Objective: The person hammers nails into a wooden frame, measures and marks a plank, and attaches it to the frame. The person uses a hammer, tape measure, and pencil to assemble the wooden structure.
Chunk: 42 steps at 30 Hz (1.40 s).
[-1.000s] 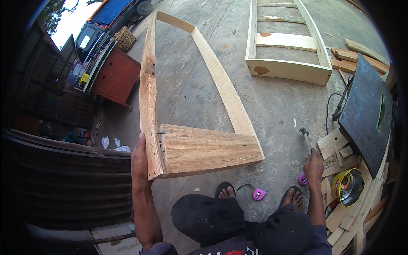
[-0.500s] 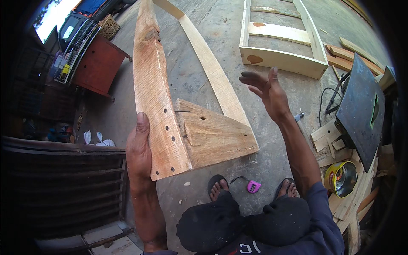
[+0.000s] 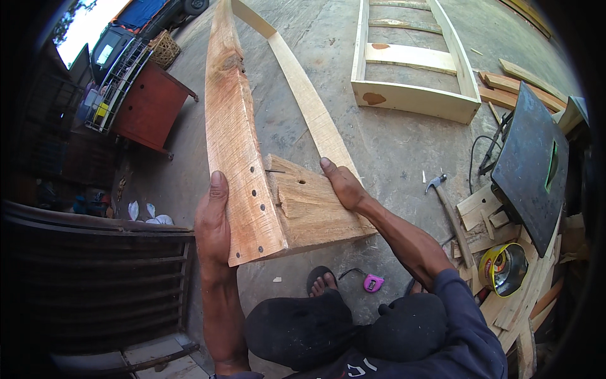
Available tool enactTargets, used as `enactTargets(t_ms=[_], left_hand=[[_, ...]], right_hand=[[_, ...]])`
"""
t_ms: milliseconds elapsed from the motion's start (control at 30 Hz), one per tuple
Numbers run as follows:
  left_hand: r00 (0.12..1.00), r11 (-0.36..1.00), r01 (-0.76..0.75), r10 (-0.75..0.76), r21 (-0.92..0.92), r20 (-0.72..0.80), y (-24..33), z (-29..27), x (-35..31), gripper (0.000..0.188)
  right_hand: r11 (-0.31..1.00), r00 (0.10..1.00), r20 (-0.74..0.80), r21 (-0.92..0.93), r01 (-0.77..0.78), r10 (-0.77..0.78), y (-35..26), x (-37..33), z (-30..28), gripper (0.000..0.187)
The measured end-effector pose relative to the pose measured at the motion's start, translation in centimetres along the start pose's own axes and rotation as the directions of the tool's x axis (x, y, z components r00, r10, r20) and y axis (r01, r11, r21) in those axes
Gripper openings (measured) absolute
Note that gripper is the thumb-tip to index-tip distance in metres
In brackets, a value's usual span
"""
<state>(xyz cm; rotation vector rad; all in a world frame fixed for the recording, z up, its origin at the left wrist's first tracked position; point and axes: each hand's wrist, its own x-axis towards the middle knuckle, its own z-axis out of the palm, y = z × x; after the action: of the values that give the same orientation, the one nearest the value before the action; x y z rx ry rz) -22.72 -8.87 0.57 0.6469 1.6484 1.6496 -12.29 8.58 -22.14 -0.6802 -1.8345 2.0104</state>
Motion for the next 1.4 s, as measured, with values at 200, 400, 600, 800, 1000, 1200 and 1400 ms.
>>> enactTargets(t_ms=[200, 400, 600, 800, 1000, 1200, 1400], left_hand=[[0.999, 0.999, -0.031, 0.032, -0.027, 0.022, -0.4, -1.9, 0.0, 0.056], [1.000, 0.958, 0.027, -0.028, -0.285, 0.002, -1.8, -5.1, -0.4, 0.053], [0.971, 0.974, 0.035, -0.086, -0.224, -0.222, -5.3, -9.1, -3.1, 0.060], [0.936, 0.968, 0.204, -0.237, -0.147, -0.261, -13.0, -13.6, -8.1, 0.063], [0.882, 0.951, 0.282, -0.308, -0.123, -0.357, -14.8, -18.4, -9.9, 0.064], [0.945, 0.977, 0.181, -0.205, -0.114, -0.255, -2.3, -21.9, -9.6, 0.064], [0.907, 0.908, -0.419, 0.419, 0.001, -0.036, 19.3, -21.3, -7.6, 0.066]], right_hand=[[0.998, 0.997, -0.063, -0.040, 0.047, -0.050, 0.4, -0.4, 1.9, 0.090], [0.989, 0.991, -0.120, -0.141, 0.048, -0.065, -1.7, -1.8, 2.6, 0.084], [0.924, 0.999, -0.025, -0.382, 0.013, -0.024, -3.1, -3.7, 3.9, 0.078], [0.824, 0.984, 0.089, -0.537, 0.179, -0.155, -0.2, -5.6, 1.6, 0.046], [0.582, 0.864, -0.502, -0.689, -0.432, 0.047, 3.1, -4.0, -8.9, 0.059], [0.942, 0.959, -0.138, -0.195, -0.273, 0.249, 2.0, -4.6, -5.4, 0.075], [0.993, 0.999, -0.005, -0.107, 0.039, -0.039, -5.6, -8.2, -0.9, 0.053]])
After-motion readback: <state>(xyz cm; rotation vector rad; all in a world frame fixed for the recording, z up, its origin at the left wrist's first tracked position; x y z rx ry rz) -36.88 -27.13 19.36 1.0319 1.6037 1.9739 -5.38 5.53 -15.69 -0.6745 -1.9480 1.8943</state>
